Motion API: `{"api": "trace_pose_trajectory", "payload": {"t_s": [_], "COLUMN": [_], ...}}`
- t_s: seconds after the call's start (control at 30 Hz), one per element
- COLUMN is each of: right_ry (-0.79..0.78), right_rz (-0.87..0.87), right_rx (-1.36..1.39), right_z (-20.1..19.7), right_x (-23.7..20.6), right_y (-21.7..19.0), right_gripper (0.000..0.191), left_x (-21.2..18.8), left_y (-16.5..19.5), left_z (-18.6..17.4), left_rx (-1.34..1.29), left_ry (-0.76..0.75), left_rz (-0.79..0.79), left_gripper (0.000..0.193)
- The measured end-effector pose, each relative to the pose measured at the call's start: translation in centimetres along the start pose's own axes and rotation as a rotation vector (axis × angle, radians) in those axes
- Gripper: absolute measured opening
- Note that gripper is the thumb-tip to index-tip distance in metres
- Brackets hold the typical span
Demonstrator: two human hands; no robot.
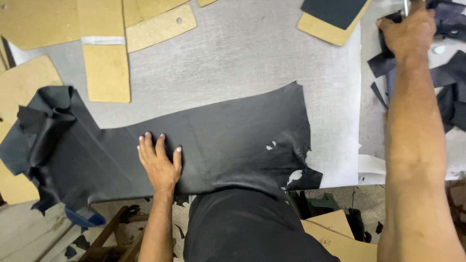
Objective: The person places cardboard templates on a large sheet of black fabric and uses a utility knife to cut the fabric along the template edges. The person repeatedly repositions templates and cuts multiple pieces, then sets the cut pieces aside.
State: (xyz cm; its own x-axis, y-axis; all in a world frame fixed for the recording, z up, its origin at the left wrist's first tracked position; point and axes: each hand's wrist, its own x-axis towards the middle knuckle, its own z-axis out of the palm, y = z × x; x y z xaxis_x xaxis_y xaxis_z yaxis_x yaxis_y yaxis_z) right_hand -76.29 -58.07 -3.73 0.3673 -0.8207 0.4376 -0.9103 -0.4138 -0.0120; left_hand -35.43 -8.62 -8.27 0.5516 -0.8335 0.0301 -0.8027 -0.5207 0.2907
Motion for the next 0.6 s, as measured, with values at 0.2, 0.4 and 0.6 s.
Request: {"api": "trace_pose_trajectory", "payload": {"t_s": [0.2,0.4,0.6], "right_ry": [-0.349,-0.292,-0.621], "right_rz": [0.236,0.307,0.264], "right_rx": [0.286,0.442,0.470], "right_z": [-2.4,-6.1,-7.6], "right_x": [1.0,1.2,-1.2], "right_y": [-0.8,-1.0,-2.0], "right_gripper": [0.058,0.039,0.029], "left_x": [0.2,-0.5,-1.1], "left_y": [-0.3,-0.1,-0.7], "left_z": [-0.4,-0.7,-0.1], "left_rx": [-0.035,-0.055,-0.035], "left_ry": [0.029,0.033,0.050], "left_rz": [0.004,0.021,0.046], "left_gripper": [0.059,0.059,0.060]}}
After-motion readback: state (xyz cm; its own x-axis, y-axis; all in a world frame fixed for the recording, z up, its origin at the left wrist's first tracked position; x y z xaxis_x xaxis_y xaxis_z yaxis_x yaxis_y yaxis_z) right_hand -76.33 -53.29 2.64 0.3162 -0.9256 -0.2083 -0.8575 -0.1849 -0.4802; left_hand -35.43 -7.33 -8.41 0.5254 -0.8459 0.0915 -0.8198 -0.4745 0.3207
